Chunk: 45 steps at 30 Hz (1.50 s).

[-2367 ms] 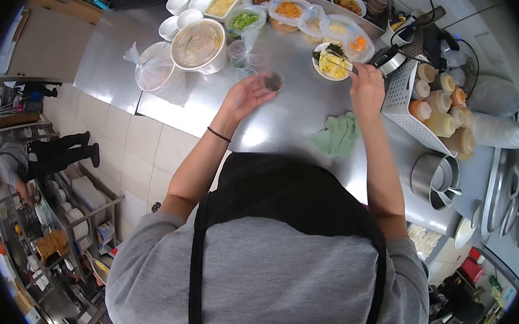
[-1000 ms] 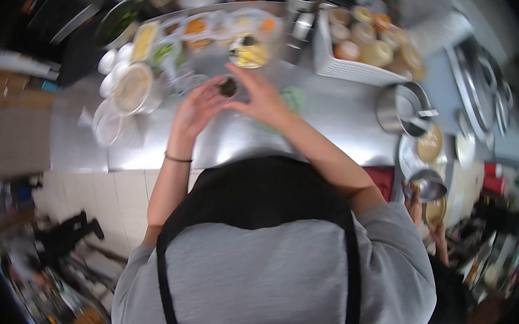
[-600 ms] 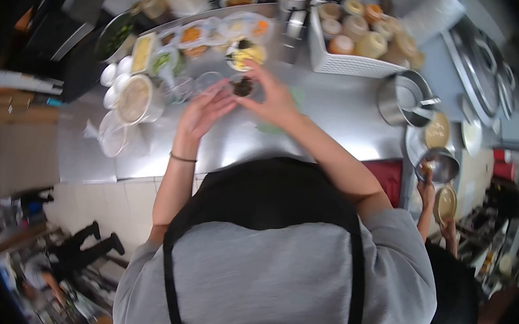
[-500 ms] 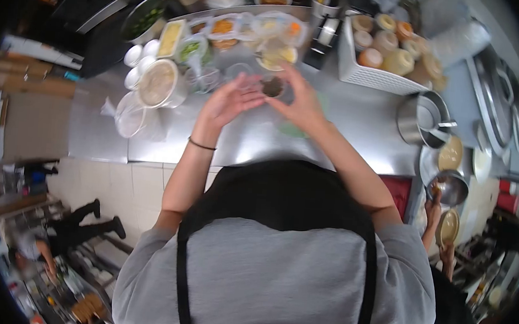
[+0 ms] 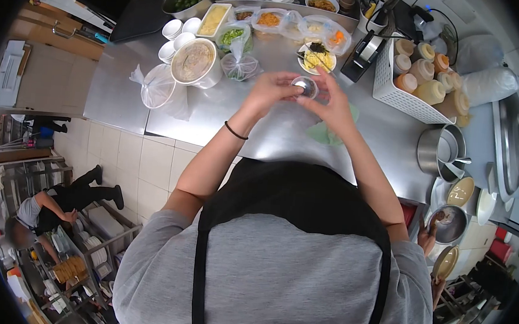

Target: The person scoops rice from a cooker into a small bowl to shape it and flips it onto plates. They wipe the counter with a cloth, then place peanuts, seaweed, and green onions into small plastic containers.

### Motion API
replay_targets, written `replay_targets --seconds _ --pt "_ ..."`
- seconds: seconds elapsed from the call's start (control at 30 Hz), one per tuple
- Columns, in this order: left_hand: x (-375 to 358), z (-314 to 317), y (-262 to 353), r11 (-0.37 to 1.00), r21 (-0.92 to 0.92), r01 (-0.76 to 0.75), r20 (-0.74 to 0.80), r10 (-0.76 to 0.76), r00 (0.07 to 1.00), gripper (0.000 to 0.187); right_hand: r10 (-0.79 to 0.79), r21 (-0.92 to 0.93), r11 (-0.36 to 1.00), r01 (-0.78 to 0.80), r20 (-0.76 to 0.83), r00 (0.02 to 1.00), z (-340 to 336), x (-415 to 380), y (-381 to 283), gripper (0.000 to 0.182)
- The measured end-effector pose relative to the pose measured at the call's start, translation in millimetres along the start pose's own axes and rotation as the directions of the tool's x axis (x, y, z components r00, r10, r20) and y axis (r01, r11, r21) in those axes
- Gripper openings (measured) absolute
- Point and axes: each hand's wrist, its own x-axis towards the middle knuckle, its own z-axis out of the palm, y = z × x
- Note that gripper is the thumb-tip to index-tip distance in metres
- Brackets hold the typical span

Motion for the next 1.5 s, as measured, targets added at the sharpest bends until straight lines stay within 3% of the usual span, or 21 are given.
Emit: replay_targets --seconds 0.03,0.13,0.47,0.57,0.63,0.7,0.73,0.8,0.83,0.9,0.93,0.97,1.0,1.03,1.07,1.1,1.2,1.23,1.3,1.43,1.5 --pt "-0.2 1.4 -2.2 1.0 -0.001 0.0 0.0 0.0 1.0 0.031 0.165 0.144 0.976 -0.166 0.017 0.986 1.5 1.6 4.4 0.05" --pt "2.4 7.2 -10.9 0.996 0.014 -0.092 -0.024 0.092 0.995 0.031 0.297 0.315 0.9 -0.302 0.064 0.953 2.0 7.3 14.4 0.028" --pt "12.7 12.6 -25.8 0.979 0.138 -0.148 -0.111 0.164 0.98 0.027 0.339 0.234 0.917 -0.323 -0.034 0.94 13.4 10.8 34.4 0.022" --pt "16.1 7.2 -30.0 0.982 0.154 -0.109 -0.076 0.122 0.99 0.028 0.31 0.157 0.94 -0.301 -0.031 0.95 10.9 12.6 46.0 0.031" --pt "18.1 -1.0 -34.1 0.986 0.152 -0.065 -0.033 0.071 0.997 0.028 0.297 -0.086 0.953 -0.289 0.095 0.95 2.7 12.9 27.9 0.032" --pt "23.5 -14.1 -41.8 0.98 0.174 0.096 -0.073 -0.085 0.994 0.034 0.211 -0.181 0.962 -0.205 0.02 0.977 -6.5 19.7 21.5 0.034" --pt "27.4 -20.7 -45.6 0.981 0.172 0.087 -0.061 -0.078 0.995 0.034 0.123 -0.27 0.954 -0.128 -0.034 0.992 -12.8 23.3 18.9 0.035" --pt "35.0 -34.0 -54.1 0.958 0.217 0.188 -0.226 -0.138 0.964 0.044 0.108 -0.354 0.929 -0.111 -0.029 0.994 -43.1 47.7 5.7 0.032" --pt "36.9 -40.1 -59.7 0.96 0.216 0.18 -0.216 -0.133 0.967 0.044 0.096 -0.427 0.9 -0.092 -0.012 0.995 -60.3 63.4 6.1 0.028" --pt "37.4 -49.4 -69.5 0.682 0.725 0.098 -0.295 0.178 0.939 0.046 -0.221 -0.461 0.875 0.147 -0.11 0.969 -101.3 101.2 13.7 0.011" --pt "35.4 -52.8 -73.1 0.684 0.724 0.086 -0.286 0.185 0.94 0.046 -0.162 -0.496 0.867 0.048 -0.19 0.968 -123.8 119.2 8.5 0.01" --pt "30.9 -55.8 -76.9 0.699 0.715 0.005 -0.258 0.258 0.931 0.047 -0.23 -0.701 0.713 -0.005 -0.241 0.943 -147.6 142.4 7.5 0.022" --pt "24.6 -57.6 -79.6 0.706 0.704 -0.074 -0.234 0.329 0.915 0.049 -0.024 -0.668 0.717 -0.201 -0.311 0.95 -170.7 160.5 -8.1 0.033" --pt "17.3 -57.2 -76.4 0.707 0.703 -0.083 -0.23 0.335 0.914 0.049 -0.006 -0.71 0.663 -0.238 -0.322 0.947 -203.5 186.9 11.9 0.025" --pt "8.6 -55.5 -68.6 0.742 0.668 -0.049 -0.25 0.286 0.925 0.047 -0.272 -0.856 0.498 -0.14 -0.308 0.912 -233.6 207.4 43.4 0.022" --pt "-0.1 -54.4 -63.0 0.775 0.632 -0.011 -0.27 0.233 0.934 0.045 -0.137 -0.872 0.446 -0.204 -0.291 0.947 -266.9 233.4 63.5 0.023" --pt "-17.1 -59.4 -58.3 0.818 0.574 0.038 -0.289 0.159 0.944 0.04 0.001 -0.884 0.349 -0.311 -0.332 0.943 -311.9 255.5 88.3 0.021" --pt "-20.2 -60.8 -57.4 0.819 0.572 0.033 -0.291 0.165 0.942 0.04 -0.006 -0.885 0.348 -0.308 -0.33 0.944 -320.3 263.7 99.4 0.021" --pt "-24.3 -61.7 -57.2 0.86 0.504 0.08 -0.3 0.087 0.95 0.035 0.19 -0.914 0.289 -0.286 -0.238 0.952 -330.7 276.9 113.5 0.027" --pt "-23.0 -57.1 -61.0 0.879 0.465 0.106 -0.327 0.059 0.943 0.032 0.088 -0.873 0.209 -0.441 -0.432 0.897 -329.6 275.8 112.9 0.032" --pt "-23.8 -54.8 -59.6 0.898 0.427 0.109 -0.346 0.051 0.937 0.031 0.132 -0.871 0.201 -0.448 -0.429 0.894 -343.6 273.2 110.8 0.031"
